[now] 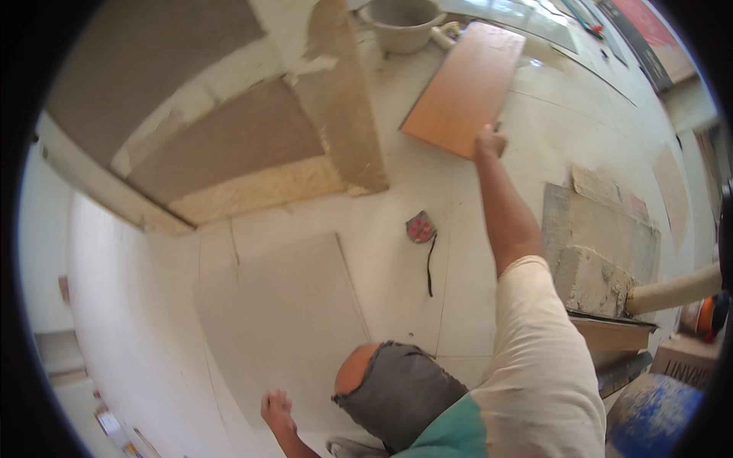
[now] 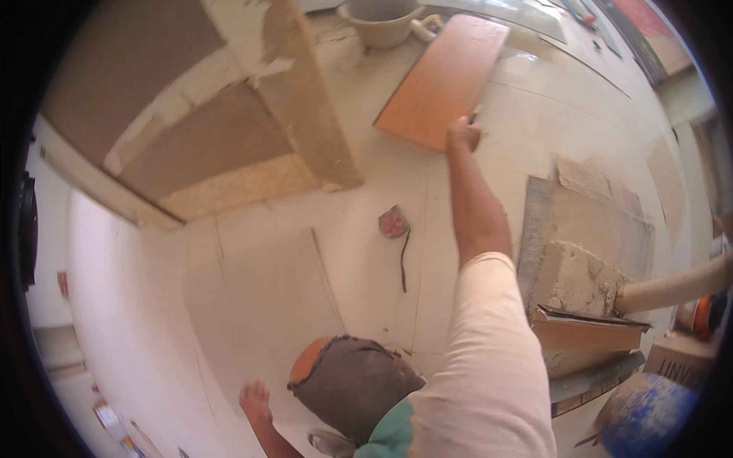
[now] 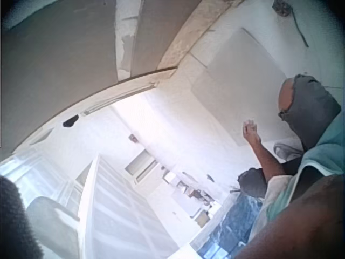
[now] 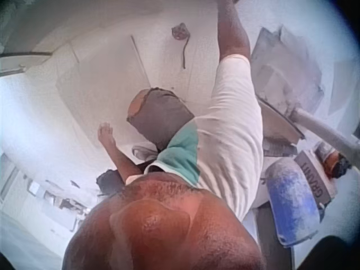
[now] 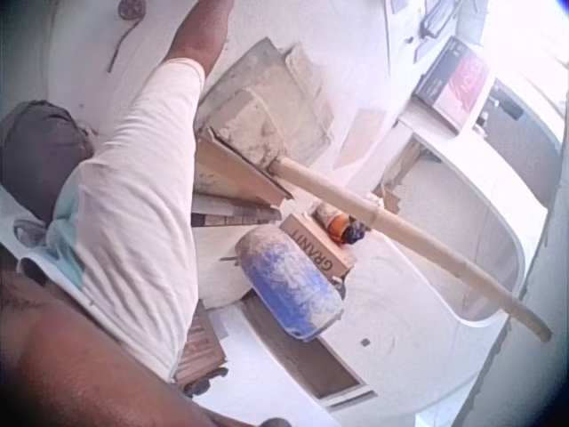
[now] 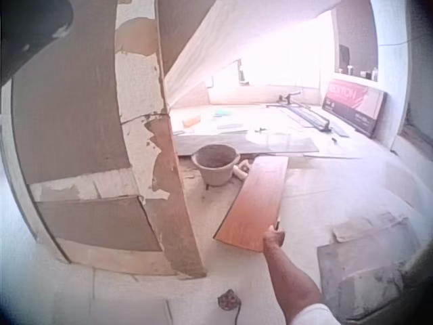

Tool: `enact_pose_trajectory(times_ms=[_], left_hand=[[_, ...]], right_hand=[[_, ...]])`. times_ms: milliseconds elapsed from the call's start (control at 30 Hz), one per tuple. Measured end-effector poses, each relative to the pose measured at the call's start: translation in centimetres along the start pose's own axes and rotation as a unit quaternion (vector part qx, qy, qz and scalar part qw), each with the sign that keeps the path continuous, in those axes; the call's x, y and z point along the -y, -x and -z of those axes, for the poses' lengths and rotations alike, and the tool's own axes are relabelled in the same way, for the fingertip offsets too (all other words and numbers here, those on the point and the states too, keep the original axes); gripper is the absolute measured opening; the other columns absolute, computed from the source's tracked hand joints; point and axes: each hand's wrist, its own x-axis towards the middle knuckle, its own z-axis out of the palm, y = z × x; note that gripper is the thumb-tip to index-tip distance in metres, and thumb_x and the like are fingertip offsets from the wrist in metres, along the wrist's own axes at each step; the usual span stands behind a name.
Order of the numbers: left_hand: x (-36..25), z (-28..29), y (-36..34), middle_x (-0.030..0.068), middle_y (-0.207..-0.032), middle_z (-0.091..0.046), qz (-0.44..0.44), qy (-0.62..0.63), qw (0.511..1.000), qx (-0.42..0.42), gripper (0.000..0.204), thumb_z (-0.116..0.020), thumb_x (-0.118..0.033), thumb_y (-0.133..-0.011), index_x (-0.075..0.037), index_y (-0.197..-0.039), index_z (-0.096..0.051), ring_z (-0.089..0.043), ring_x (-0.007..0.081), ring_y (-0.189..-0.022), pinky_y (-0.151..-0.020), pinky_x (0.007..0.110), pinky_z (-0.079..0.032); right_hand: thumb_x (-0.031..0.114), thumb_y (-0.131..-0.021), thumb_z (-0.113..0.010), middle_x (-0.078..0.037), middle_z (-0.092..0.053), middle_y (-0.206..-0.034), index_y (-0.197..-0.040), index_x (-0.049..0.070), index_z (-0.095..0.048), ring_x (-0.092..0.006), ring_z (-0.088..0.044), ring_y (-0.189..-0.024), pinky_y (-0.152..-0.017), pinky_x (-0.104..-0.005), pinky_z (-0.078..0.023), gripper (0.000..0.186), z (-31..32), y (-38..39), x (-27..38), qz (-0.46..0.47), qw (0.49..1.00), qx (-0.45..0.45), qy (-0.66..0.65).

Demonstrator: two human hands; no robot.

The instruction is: The person measures a tile and a board using a tape measure and a pencil.

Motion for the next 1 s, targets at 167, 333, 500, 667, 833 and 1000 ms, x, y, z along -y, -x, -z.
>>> enact_pose_trajectory(times_ms=[167, 333, 500, 667, 833, 1000], left_hand=[[-1.9, -9.9, -2.0, 0.0095, -0.108, -0.062, -0.072, -0.028, 0.989, 0.124, 0.038, -0.061, -0.019, -0.092, 0.001, -0.123, -0.053, -0.062, 0.0178, -0.096, -0.078, 0.032, -0.052], [-5.6, -9.0, -1.9, 0.0154, -0.115, -0.062, -0.156, -0.079, 0.974, 0.142, 0.060, -0.066, -0.027, -0.086, 0.006, -0.132, -0.048, -0.061, 0.0211, -0.102, -0.084, 0.033, -0.051], [-8.5, -12.3, -3.1, 0.0225, -0.115, -0.063, -0.220, -0.031, 0.949, 0.225, 0.060, -0.068, -0.023, -0.085, 0.009, -0.131, -0.047, -0.060, 0.0259, -0.106, -0.087, 0.034, -0.048], [-12.1, -13.1, -1.3, 0.0101, -0.099, -0.066, -0.299, 0.105, 0.887, 0.335, 0.050, -0.069, -0.022, -0.085, 0.008, -0.123, -0.054, -0.061, 0.0151, -0.088, -0.077, 0.029, -0.048], [-15.3, -8.8, 1.7, 0.0098, -0.097, -0.065, -0.245, 0.291, 0.821, 0.425, 0.046, -0.068, -0.020, -0.085, 0.008, -0.119, -0.055, -0.061, 0.0137, -0.086, -0.076, 0.028, -0.048], [-17.6, -5.1, 2.5, 0.0156, -0.102, -0.064, -0.255, 0.398, 0.755, 0.454, 0.067, -0.071, -0.037, -0.085, 0.011, -0.125, -0.047, -0.062, 0.0182, -0.092, -0.081, 0.030, -0.048]], right_hand=[[0.026, -0.089, -0.057, 0.001, -0.068, -0.083, -0.076, 0.019, -0.065, -0.0171, -0.067, -0.074, -0.057, -0.0331, -0.053, 0.017, 13.1, -17.8, -3.5, 0.495, 0.636, -0.195, 0.559], [0.014, -0.089, -0.062, -0.016, -0.062, -0.104, -0.112, -0.008, -0.059, -0.0272, -0.062, -0.088, -0.076, -0.0377, -0.055, 0.032, 25.4, -7.0, -8.6, 0.139, 0.942, 0.193, -0.236], [0.016, -0.084, -0.069, -0.015, -0.065, -0.097, -0.103, -0.012, -0.065, -0.0231, -0.061, -0.085, -0.075, -0.0367, -0.053, 0.034, 35.7, 2.8, -1.2, 0.265, 0.949, 0.003, -0.170], [0.034, -0.091, -0.061, -0.023, -0.064, -0.112, -0.113, -0.010, -0.062, -0.0313, -0.063, -0.095, -0.085, -0.0387, -0.052, 0.049, 43.1, 18.1, 8.4, 0.373, 0.919, -0.130, 0.002], [0.045, -0.094, -0.055, -0.017, -0.067, -0.112, -0.118, 0.000, -0.064, -0.0316, -0.063, -0.100, -0.087, -0.0380, -0.050, 0.052, 48.1, 29.8, 16.9, 0.537, 0.807, -0.214, 0.122], [0.038, -0.096, -0.056, -0.012, -0.063, -0.120, -0.123, 0.000, -0.061, -0.0208, -0.061, -0.103, -0.089, -0.0322, -0.048, 0.047, 46.5, 42.6, 23.8, 0.651, 0.755, -0.010, 0.081]])
